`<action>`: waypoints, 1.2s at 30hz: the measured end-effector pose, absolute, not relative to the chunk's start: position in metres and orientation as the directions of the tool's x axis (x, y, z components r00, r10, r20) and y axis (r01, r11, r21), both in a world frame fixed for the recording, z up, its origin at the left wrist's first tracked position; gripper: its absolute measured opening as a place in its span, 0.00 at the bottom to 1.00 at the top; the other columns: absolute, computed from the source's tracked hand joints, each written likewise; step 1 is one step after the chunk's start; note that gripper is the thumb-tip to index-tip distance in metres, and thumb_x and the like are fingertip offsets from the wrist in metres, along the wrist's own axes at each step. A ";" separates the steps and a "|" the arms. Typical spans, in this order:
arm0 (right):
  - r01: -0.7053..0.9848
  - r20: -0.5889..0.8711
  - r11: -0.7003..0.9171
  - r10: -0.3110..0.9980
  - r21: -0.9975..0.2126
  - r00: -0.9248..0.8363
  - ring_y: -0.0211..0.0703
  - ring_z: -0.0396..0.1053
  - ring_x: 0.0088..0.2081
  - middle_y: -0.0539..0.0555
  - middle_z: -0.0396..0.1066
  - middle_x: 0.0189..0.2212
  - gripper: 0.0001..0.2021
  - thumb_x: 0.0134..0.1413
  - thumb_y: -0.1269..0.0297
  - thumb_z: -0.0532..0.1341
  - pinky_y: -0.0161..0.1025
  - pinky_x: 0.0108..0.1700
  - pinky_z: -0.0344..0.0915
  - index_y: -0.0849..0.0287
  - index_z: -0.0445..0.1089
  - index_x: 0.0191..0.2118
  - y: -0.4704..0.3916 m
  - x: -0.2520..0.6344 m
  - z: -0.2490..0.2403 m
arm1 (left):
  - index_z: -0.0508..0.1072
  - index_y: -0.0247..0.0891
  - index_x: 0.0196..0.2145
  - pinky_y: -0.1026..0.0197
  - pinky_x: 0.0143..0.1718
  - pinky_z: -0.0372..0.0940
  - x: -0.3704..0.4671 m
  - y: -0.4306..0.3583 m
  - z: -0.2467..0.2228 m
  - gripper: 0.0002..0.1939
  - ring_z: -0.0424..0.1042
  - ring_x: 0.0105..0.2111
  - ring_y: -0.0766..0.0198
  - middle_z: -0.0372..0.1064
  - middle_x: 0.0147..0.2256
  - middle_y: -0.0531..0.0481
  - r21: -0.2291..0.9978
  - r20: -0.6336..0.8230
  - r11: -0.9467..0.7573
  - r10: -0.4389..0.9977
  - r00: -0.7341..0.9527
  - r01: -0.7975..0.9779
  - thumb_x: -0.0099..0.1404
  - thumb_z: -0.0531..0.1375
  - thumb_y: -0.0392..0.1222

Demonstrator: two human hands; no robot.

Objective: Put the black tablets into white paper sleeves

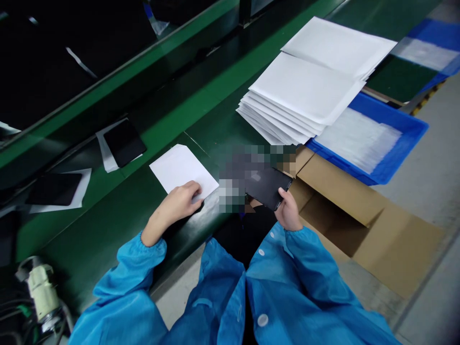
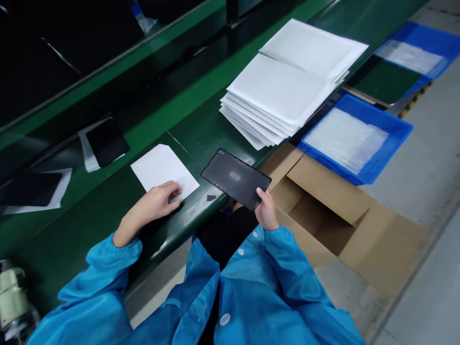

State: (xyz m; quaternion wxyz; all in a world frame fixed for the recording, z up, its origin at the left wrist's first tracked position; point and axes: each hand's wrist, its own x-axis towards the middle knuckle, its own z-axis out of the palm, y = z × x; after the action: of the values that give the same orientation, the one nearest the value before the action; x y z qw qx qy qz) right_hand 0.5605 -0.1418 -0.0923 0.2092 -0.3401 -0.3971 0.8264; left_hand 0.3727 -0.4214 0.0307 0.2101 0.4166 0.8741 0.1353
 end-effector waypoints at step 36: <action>-0.050 -0.239 -0.370 0.691 -0.928 -0.683 0.59 0.80 0.52 0.56 0.84 0.46 0.25 0.50 0.53 0.76 0.58 0.58 0.75 0.52 0.77 0.54 -0.175 0.594 -0.047 | 0.69 0.40 0.28 0.65 0.21 0.62 0.372 -0.409 0.008 0.05 0.66 0.16 0.65 0.65 0.17 0.57 0.841 -0.341 0.538 0.600 -0.724 0.049 0.55 0.58 0.43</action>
State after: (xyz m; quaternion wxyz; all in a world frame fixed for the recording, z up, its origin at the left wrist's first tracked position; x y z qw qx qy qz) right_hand 0.5940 -0.1749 -0.0472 0.2422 -0.3163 -0.5063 0.7649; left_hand 0.3716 -0.4088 0.0082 0.3143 0.1982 0.8187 0.4378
